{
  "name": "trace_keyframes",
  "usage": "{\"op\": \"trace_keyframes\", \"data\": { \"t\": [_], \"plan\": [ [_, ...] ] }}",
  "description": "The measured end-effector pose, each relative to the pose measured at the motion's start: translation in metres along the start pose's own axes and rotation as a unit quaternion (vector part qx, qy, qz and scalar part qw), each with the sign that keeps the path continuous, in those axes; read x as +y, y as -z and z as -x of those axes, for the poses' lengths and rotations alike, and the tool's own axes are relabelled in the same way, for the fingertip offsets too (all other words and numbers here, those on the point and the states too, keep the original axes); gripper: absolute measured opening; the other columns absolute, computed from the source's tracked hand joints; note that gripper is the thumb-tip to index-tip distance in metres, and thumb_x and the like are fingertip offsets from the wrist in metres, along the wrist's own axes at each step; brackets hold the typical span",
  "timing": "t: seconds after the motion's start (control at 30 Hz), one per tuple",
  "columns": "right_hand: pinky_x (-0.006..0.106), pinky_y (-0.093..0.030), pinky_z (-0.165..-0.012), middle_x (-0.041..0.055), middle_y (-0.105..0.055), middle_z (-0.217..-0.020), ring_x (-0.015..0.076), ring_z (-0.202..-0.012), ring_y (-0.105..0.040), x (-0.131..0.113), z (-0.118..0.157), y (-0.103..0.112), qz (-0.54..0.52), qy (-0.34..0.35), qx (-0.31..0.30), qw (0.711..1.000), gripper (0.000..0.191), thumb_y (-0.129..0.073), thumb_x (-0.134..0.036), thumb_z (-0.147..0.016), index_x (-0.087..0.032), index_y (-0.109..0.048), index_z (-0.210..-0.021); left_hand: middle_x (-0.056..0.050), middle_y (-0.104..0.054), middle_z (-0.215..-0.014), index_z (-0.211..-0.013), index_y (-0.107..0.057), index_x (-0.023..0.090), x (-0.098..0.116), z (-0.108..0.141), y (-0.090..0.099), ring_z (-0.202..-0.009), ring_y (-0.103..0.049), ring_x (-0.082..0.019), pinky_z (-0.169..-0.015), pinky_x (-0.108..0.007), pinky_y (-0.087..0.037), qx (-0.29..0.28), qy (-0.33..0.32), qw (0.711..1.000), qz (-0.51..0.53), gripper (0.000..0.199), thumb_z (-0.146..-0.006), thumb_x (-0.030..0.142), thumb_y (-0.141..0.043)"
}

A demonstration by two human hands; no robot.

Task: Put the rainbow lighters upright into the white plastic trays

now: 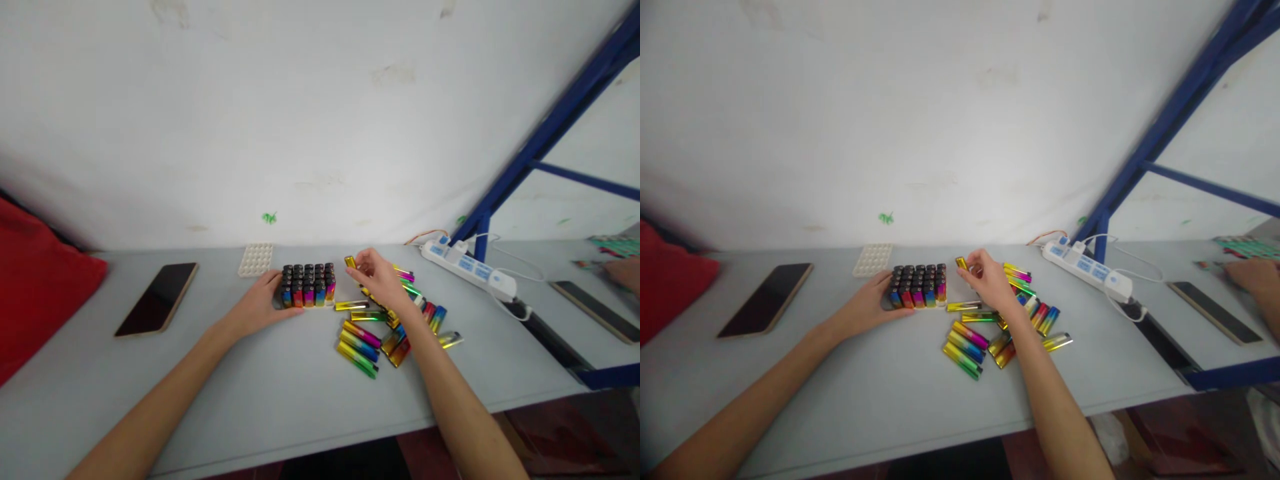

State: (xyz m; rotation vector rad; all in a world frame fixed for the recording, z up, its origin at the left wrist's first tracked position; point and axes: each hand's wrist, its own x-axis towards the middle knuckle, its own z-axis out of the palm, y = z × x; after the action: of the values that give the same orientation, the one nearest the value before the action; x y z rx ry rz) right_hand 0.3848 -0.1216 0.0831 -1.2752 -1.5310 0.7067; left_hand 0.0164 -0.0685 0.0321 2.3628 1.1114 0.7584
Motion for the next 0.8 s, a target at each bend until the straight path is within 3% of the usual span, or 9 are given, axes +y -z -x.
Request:
{"op": "trace_keyframes", "data": {
  "t": [0.1, 0.17, 0.3, 0.4, 0.53, 0.67, 0.8],
  "plan": [
    [0.037, -0.06, -0.076, -0.0044, -0.076, -0.092, 0.0204, -0.076, -0.069, -0.006, 0.0, -0.005, -0.118, -0.032, 0.059, 0.991, 0.063, -0.105, -0.073, -0.089, -0.029, -0.081, -0.128, -0.018, -0.085, -0.158, -0.153, -0.083, 0.027, 0.0, 0.0, 0.0, -0.152, -0.081, -0.048, -0.139, -0.069, -0.066, 0.004, -0.004, 1.0, -0.001, 0.087, -0.093, 0.087, -0.1],
    [0.039, -0.067, -0.082, -0.0035, -0.078, -0.094, 0.0202, -0.078, -0.072, -0.01, 0.0, -0.008, -0.195, -0.065, 0.07, 0.976, 0.067, -0.11, -0.071, -0.085, -0.029, -0.086, -0.133, -0.018, -0.084, -0.162, -0.155, -0.082, 0.027, -0.001, 0.001, 0.0, -0.155, -0.079, -0.048, -0.141, -0.069, -0.064, 0.003, -0.004, 1.0, -0.004, 0.088, -0.093, 0.088, -0.099],
    [0.048, -0.075, -0.11, 0.0055, -0.092, -0.112, 0.0278, -0.109, -0.088, -0.016, 0.001, -0.015, -0.353, -0.119, 0.069, 0.926, 0.062, -0.122, -0.06, -0.074, -0.026, -0.094, -0.117, -0.018, -0.084, -0.163, -0.156, -0.082, 0.026, -0.001, 0.001, 0.001, -0.154, -0.081, -0.048, -0.142, -0.069, -0.064, -0.002, -0.007, 1.0, -0.007, 0.089, -0.095, 0.088, -0.098],
    [0.047, -0.075, -0.117, 0.0103, -0.096, -0.127, 0.0316, -0.125, -0.091, -0.019, 0.002, -0.02, -0.411, -0.14, 0.053, 0.899, 0.06, -0.127, -0.054, -0.069, -0.025, -0.094, -0.111, -0.018, -0.086, -0.16, -0.156, -0.083, 0.027, 0.0, 0.001, 0.002, -0.151, -0.083, -0.048, -0.139, -0.068, -0.066, 0.002, -0.015, 1.0, -0.005, 0.085, -0.096, 0.086, -0.099],
    [0.04, -0.075, -0.096, 0.0096, -0.097, -0.117, 0.0268, -0.106, -0.09, -0.021, 0.005, -0.027, -0.411, -0.157, 0.024, 0.898, 0.063, -0.125, -0.058, -0.073, -0.026, -0.09, -0.114, -0.017, -0.086, -0.161, -0.157, -0.082, 0.026, 0.0, 0.0, 0.003, -0.153, -0.082, -0.048, -0.14, -0.065, -0.065, -0.004, -0.015, 1.0, -0.008, 0.089, -0.095, 0.089, -0.098],
    [0.034, -0.068, -0.08, 0.002, -0.091, -0.11, 0.0197, -0.087, -0.079, -0.024, 0.006, -0.034, -0.4, -0.138, 0.032, 0.906, 0.064, -0.119, -0.064, -0.078, -0.029, -0.081, -0.116, -0.017, -0.087, -0.158, -0.155, -0.082, 0.026, -0.001, 0.0, 0.003, -0.15, -0.083, -0.047, -0.139, -0.066, -0.066, -0.005, -0.014, 1.0, -0.013, 0.089, -0.095, 0.09, -0.098],
    [0.029, -0.051, -0.062, -0.0061, -0.075, -0.095, 0.0149, -0.069, -0.064, -0.028, 0.006, -0.041, -0.373, -0.122, 0.012, 0.92, 0.07, -0.111, -0.068, -0.083, -0.033, -0.076, -0.132, -0.018, -0.087, -0.158, -0.153, -0.083, 0.024, -0.001, 0.0, 0.004, -0.151, -0.082, -0.048, -0.137, -0.065, -0.067, -0.011, -0.012, 1.0, -0.012, 0.085, -0.098, 0.086, -0.098]
  ]
}}
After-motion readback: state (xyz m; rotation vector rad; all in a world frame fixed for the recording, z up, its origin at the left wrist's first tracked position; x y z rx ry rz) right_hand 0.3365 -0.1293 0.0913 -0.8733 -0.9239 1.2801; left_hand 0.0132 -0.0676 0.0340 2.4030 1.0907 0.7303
